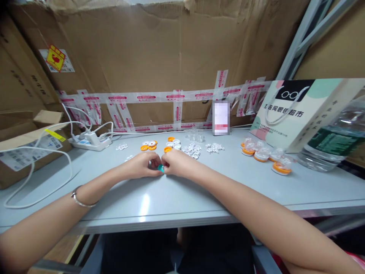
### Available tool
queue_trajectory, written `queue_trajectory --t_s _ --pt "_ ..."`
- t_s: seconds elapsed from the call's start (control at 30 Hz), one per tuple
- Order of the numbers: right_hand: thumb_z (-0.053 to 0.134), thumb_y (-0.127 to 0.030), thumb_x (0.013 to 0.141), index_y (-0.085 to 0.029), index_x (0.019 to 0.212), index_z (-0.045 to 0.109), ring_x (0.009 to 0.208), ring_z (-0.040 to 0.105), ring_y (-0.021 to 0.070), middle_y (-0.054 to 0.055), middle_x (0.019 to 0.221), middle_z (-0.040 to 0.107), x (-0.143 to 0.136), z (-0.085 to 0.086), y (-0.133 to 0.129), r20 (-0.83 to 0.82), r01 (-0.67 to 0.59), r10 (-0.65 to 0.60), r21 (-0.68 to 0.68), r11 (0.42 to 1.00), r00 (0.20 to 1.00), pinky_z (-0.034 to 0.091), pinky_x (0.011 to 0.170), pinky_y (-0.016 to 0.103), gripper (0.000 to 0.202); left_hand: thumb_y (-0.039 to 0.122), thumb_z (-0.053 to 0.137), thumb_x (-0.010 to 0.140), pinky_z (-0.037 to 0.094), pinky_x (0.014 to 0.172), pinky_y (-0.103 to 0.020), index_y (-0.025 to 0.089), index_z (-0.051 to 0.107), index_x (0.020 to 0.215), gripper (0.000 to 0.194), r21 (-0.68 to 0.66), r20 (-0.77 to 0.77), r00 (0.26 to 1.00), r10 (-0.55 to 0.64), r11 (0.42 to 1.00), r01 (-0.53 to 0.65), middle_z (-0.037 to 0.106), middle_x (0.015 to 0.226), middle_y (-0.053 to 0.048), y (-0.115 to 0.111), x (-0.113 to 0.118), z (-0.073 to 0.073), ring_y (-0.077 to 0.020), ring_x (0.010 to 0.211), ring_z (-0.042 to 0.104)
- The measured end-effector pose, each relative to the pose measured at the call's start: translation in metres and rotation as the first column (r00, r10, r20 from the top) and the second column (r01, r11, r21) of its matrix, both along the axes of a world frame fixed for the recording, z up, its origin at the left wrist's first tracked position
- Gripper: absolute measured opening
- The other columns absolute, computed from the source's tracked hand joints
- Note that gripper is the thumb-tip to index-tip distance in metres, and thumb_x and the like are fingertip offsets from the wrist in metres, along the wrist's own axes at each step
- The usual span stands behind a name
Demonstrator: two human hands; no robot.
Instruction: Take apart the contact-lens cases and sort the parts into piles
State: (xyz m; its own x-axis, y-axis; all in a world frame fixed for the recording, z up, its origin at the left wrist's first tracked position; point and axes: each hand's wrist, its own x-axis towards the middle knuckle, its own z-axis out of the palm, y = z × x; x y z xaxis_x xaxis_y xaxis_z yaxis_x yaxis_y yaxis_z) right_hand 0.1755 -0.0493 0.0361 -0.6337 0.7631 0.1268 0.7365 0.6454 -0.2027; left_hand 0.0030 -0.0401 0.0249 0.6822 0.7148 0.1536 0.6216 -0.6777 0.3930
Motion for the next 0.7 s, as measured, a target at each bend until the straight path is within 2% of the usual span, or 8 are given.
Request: queue_trajectory --t_s 0.13,0.23,0.3,0.37,0.47,0.6,0.7 --pt "0.058 -0.019 0.065 -0.014 0.068 0.063 0.057 0.053 0.0117 0.001 0.062 0.061 0.009 0.005 0.002 -0.175 -0.012 -0.011 -0.135 0.991 0.985 0.035 0.051 0.022 0.008 0.036 0.057 0.07 0.04 0.058 -0.022 0.014 0.062 0.083 0.026 0.022 -0.009 1.0 -0.018 1.0 0.018 0.062 0.074 -0.003 -0.003 -0.001 0.001 -0.0125 0.065 0.054" --pt "0.056 -0.017 0.068 -0.015 0.074 0.064 0.063 0.057 0.012 0.002 0.068 0.064 0.014 0.01 0.007 -0.365 0.0 -0.087 -0.232 0.973 0.927 0.042 0.058 0.022 0.01 0.045 0.061 0.067 0.041 0.059 -0.023 0.014 0.065 0.088 0.038 0.008 0.022 1.0 0.023 1.0 -0.023 0.064 0.076 -0.004 -0.005 -0.003 0.009 -0.0136 0.066 0.055" --pt "0.058 -0.022 0.07 -0.015 0.077 0.063 0.066 0.059 0.0126 0.003 0.071 0.065 0.015 0.011 0.009 -0.519 -0.024 -0.145 -0.305 0.952 0.842 0.045 0.063 0.024 0.011 0.048 0.061 0.067 0.042 0.059 -0.023 0.015 0.066 0.088 0.04 -0.001 0.141 0.984 0.108 0.994 -0.109 0.065 0.078 -0.004 -0.007 -0.004 0.016 -0.0139 0.067 0.057" --pt "0.061 -0.028 0.07 -0.015 0.079 0.063 0.069 0.061 0.0134 0.003 0.072 0.066 0.013 0.012 0.008 -0.66 -0.082 -0.192 -0.361 0.929 0.726 0.048 0.067 0.027 0.016 0.046 0.058 0.072 0.044 0.061 -0.022 0.016 0.066 0.087 0.035 -0.02 0.323 0.932 0.166 0.986 -0.168 0.066 0.081 -0.004 -0.01 -0.005 0.023 -0.0138 0.069 0.058" --pt "0.067 -0.034 0.066 -0.015 0.078 0.062 0.072 0.062 0.0144 0.003 0.072 0.066 0.006 0.012 0.003 -0.792 -0.155 -0.22 -0.366 0.917 0.57 0.049 0.071 0.03 0.024 0.04 0.058 0.074 0.047 0.062 -0.022 0.014 0.065 0.083 0.029 -0.082 0.528 0.832 0.17 0.985 -0.148 0.068 0.078 -0.004 -0.015 -0.003 0.031 -0.0139 0.07 0.061" --pt "0.071 -0.037 0.061 -0.015 0.075 0.062 0.07 0.062 0.0141 0.002 0.071 0.066 -0.003 0.01 -0.002 -0.871 -0.19 -0.237 -0.344 0.92 0.431 0.05 0.072 0.032 0.027 0.034 0.061 0.073 0.05 0.063 -0.022 0.013 0.064 0.08 0.023 -0.111 0.61 0.776 0.161 0.987 -0.117 0.068 0.074 -0.004 -0.018 -0.004 0.036 -0.0143 0.069 0.063" --pt "0.072 -0.036 0.06 -0.015 0.074 0.063 0.069 0.063 0.014 0.002 0.071 0.066 -0.005 0.008 -0.002 -0.89 -0.208 -0.254 -0.35 0.913 0.379 0.05 0.073 0.032 0.027 0.03 0.059 0.074 0.049 0.061 -0.021 0.013 0.065 0.077 0.018 -0.029 0.562 0.816 0.135 0.989 -0.143 0.068 0.073 -0.003 -0.018 -0.006 0.039 -0.0128 0.066 0.062"
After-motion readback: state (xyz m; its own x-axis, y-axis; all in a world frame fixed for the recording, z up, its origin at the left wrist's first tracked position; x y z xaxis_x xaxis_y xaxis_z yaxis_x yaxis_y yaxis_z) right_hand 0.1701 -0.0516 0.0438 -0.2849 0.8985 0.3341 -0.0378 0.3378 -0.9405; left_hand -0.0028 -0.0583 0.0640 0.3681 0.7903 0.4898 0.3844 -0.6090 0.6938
